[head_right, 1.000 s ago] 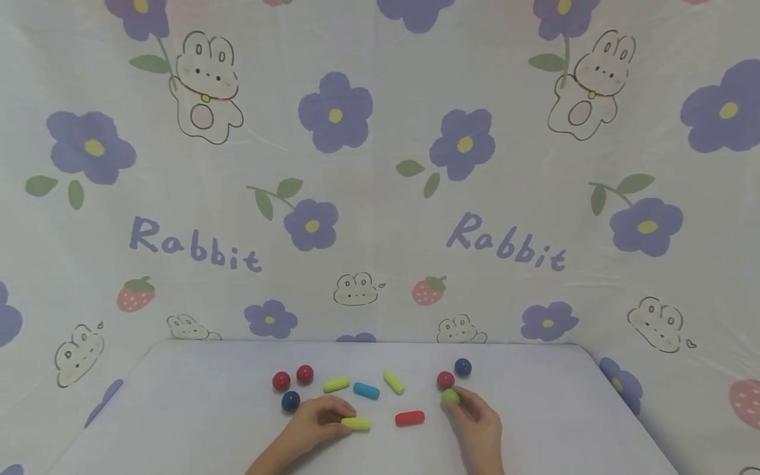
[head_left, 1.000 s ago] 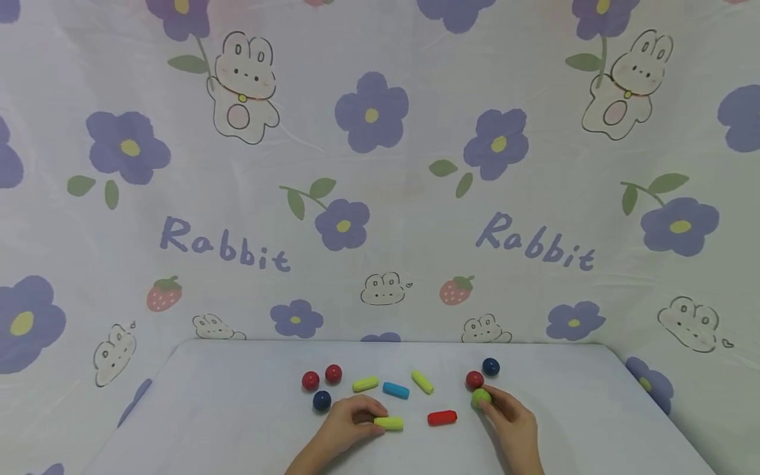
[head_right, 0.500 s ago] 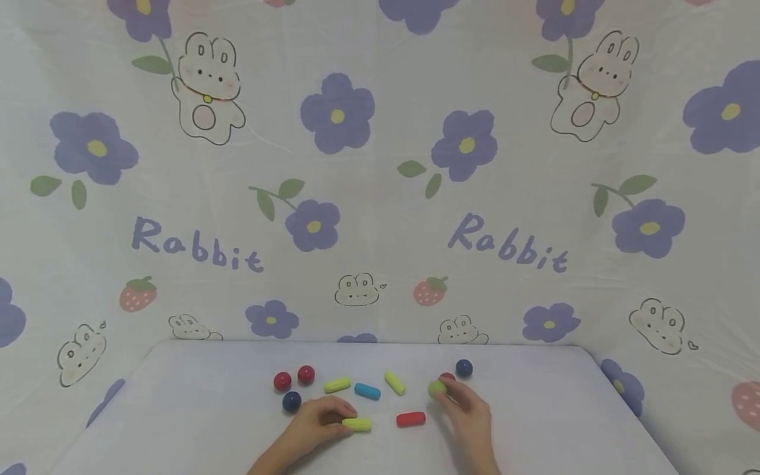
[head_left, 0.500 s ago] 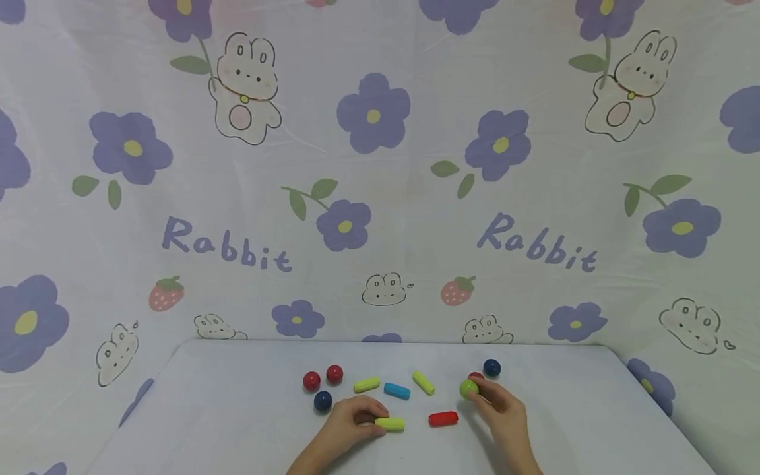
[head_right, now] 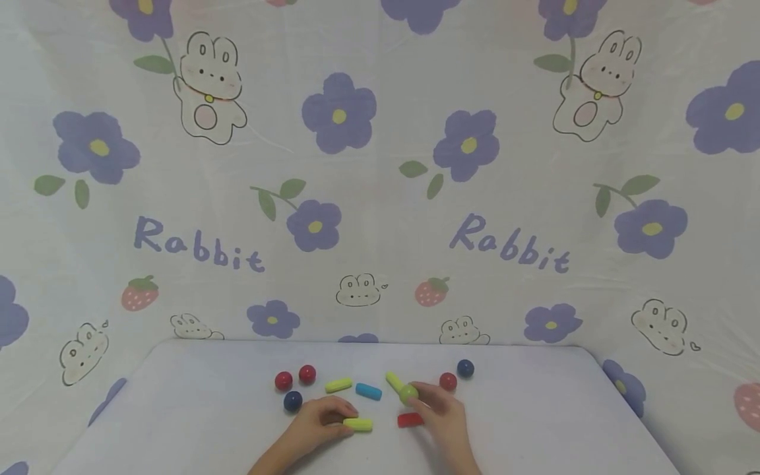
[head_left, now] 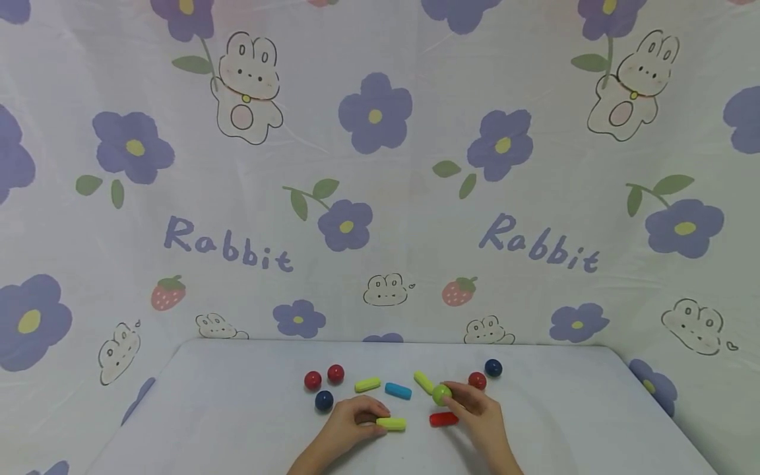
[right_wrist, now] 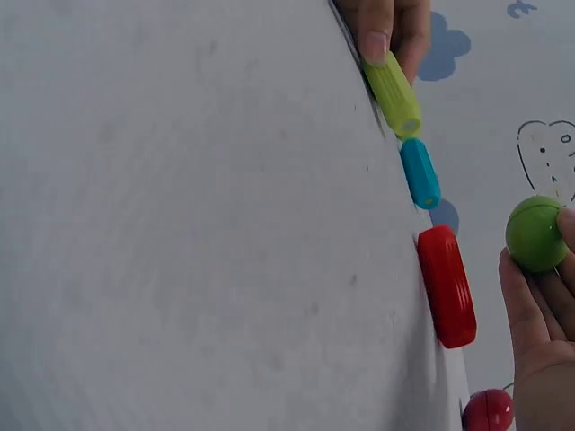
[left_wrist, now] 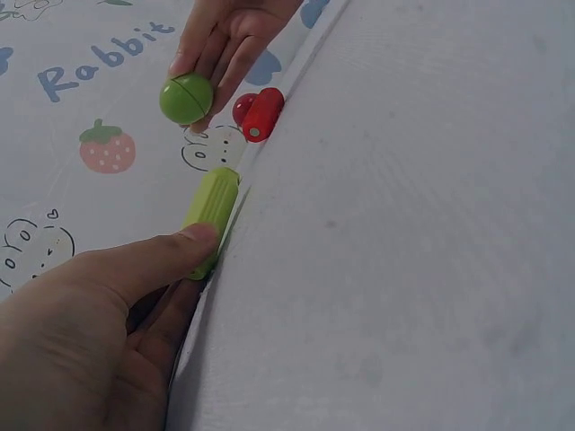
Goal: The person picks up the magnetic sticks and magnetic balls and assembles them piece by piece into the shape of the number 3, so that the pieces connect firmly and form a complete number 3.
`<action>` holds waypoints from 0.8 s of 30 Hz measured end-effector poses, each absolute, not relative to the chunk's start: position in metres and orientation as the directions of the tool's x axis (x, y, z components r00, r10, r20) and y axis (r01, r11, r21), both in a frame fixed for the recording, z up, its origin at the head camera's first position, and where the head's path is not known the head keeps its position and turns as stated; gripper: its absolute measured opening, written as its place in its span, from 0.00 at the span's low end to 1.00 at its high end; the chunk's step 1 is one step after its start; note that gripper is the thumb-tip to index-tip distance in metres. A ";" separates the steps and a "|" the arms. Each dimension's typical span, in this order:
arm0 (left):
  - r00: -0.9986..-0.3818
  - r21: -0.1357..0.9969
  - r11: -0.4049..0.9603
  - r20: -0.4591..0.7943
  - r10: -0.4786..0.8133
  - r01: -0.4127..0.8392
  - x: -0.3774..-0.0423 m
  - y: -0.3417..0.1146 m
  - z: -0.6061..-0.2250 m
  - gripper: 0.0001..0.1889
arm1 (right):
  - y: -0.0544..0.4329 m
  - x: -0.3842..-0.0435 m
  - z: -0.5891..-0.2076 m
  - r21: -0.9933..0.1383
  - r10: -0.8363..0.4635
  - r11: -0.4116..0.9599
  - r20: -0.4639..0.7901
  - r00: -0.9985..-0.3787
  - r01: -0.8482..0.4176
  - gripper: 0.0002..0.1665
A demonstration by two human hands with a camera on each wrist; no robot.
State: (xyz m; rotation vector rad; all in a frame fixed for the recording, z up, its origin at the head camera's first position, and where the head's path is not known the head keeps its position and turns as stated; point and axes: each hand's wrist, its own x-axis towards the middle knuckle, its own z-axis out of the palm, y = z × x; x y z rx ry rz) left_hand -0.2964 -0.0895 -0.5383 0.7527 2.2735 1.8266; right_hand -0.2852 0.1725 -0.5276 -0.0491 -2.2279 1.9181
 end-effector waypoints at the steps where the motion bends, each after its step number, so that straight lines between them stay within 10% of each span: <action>1: -0.868 0.944 0.144 0.204 0.453 0.297 -0.294 -0.089 -0.535 0.12 | 0.170 -0.285 -0.527 -0.984 0.145 0.138 0.129 -0.981 -0.109 0.20; 24: -0.852 0.942 0.105 0.236 0.466 0.318 -0.292 -0.089 -0.529 0.12 | 0.138 -0.271 -0.528 -0.994 -0.130 0.088 0.050 -0.990 -0.062 0.23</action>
